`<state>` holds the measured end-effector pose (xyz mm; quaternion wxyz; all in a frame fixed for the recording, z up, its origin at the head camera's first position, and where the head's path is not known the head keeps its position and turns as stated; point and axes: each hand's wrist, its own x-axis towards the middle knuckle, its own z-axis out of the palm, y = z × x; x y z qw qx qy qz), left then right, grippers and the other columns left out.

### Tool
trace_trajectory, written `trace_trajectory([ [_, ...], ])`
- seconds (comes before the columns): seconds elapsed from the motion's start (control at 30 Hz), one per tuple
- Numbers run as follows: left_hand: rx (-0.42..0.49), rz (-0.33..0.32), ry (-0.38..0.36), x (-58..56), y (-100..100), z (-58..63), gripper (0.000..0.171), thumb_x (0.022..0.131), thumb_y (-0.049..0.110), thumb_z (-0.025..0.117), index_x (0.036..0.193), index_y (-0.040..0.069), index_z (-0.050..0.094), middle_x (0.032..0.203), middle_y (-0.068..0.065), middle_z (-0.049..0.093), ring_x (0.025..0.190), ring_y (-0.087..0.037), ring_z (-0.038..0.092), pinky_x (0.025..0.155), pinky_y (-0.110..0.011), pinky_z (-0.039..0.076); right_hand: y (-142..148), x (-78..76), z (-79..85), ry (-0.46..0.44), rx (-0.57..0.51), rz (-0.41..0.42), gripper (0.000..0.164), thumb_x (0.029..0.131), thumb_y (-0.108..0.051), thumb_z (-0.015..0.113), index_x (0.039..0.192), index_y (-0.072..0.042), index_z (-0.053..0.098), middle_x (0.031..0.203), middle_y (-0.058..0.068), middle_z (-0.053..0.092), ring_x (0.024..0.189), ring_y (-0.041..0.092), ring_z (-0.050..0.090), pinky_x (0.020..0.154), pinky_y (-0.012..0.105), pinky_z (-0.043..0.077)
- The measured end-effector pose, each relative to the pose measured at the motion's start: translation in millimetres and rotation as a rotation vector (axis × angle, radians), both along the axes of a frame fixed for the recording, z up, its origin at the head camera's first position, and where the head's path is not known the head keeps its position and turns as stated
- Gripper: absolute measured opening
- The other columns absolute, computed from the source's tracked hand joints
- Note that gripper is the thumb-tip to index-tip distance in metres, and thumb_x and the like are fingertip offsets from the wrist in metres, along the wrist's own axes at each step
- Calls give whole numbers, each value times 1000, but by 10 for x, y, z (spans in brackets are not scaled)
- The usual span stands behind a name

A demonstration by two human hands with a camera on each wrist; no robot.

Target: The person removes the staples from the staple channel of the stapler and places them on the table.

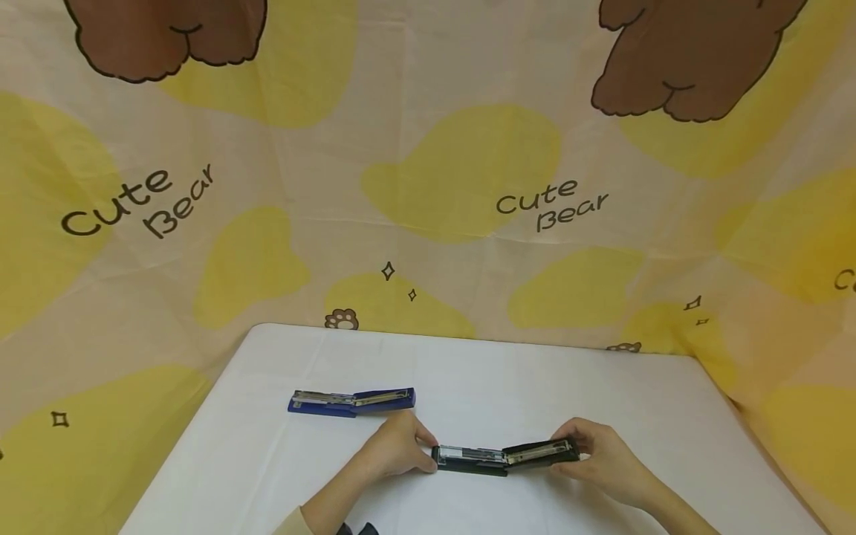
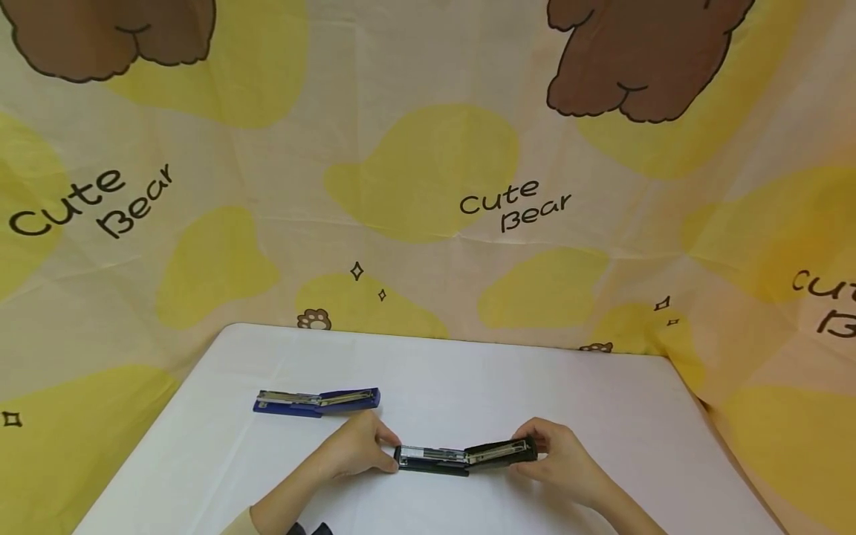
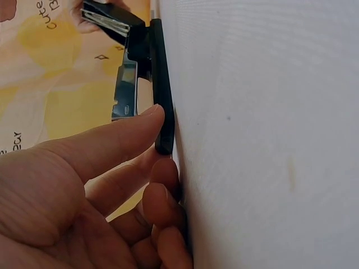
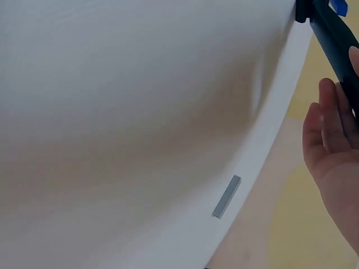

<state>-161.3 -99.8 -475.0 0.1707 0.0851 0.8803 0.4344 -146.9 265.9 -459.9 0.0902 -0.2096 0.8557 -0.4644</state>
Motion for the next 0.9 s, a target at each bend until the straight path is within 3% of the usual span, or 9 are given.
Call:
trace_trajectory([
  [0.17, 7, -1, -2, 3, 5, 0, 29, 67, 1, 93, 93, 3, 81, 100, -11, 78, 96, -25, 62, 88, -54, 50, 63, -2, -49, -78, 72, -23, 34, 80, -14, 91, 104, -6, 68, 102, 4, 71, 91, 11, 69, 79, 26, 55],
  [0.53, 2, 7, 6, 11, 23, 22, 29, 68, 0, 93, 94, 4, 81, 99, -9, 78, 97, -27, 64, 90, -56, 50, 112, -49, -54, -96, 102, 39, 36, 80, -14, 91, 104, -5, 66, 103, 9, 70, 82, 10, 66, 71, 26, 55],
  [0.73, 2, 10, 10, 17, 17, 12, 29, 67, 0, 93, 93, 4, 81, 98, -9, 77, 94, -26, 62, 89, -54, 50, 130, -78, 148, 62, 151, 84, 43, 89, -25, 85, 121, -4, 67, 117, 7, 72, 102, 12, 66, 85, 29, 55],
  [0.9, -2, 9, 10, 15, 12, 11, 29, 67, 1, 93, 93, 4, 81, 100, -10, 77, 95, -26, 62, 90, -56, 49, 53, -60, 364, 190, 127, 78, 37, 95, -20, 79, 127, -7, 66, 120, 6, 72, 108, 14, 66, 88, 29, 55],
])
